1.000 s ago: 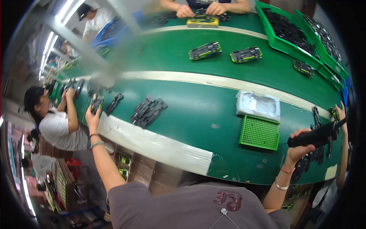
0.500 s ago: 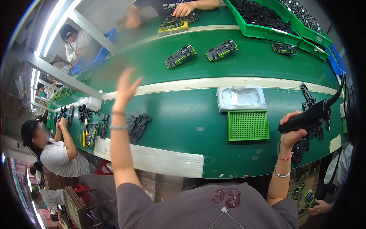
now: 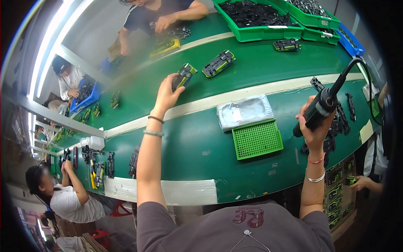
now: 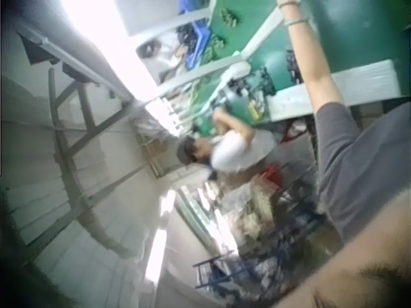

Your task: The person takes toy cars from the conveyor belt, drives screws into their chassis using an electric screwdriver, and places the cars into a compartmentalized tray.

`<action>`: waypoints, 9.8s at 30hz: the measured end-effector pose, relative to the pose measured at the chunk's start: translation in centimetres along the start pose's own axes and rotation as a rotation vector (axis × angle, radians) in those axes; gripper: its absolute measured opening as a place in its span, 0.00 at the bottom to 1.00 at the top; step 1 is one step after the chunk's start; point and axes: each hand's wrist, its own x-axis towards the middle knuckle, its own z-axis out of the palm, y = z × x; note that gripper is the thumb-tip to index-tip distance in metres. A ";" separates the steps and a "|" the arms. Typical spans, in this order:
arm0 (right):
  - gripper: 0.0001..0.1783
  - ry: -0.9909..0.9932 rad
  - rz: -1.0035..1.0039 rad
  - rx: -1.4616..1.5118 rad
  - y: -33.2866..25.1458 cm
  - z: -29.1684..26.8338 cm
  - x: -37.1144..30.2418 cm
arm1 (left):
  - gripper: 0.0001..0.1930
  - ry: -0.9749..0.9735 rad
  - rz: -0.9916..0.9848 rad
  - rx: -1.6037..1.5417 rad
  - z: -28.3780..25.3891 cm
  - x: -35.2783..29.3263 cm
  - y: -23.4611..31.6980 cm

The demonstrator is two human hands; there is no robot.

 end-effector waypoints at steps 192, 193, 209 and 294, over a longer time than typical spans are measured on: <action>0.58 0.140 0.139 0.708 -2.9 11.7 3.9 | 0.20 0.295 0.496 -0.475 4.5 -6.0 18.9; 0.58 0.099 0.158 0.616 -2.7 11.9 4.2 | 0.20 0.299 0.495 -0.471 4.0 -5.5 18.5; 0.52 -0.164 0.308 0.464 0.9 18.3 4.6 | 0.29 -0.329 0.331 -0.271 1.8 -3.7 11.0; 0.53 -0.050 0.327 0.182 3.1 -1.8 -4.8 | 0.23 0.256 -0.806 -0.023 -27.5 -31.5 -2.5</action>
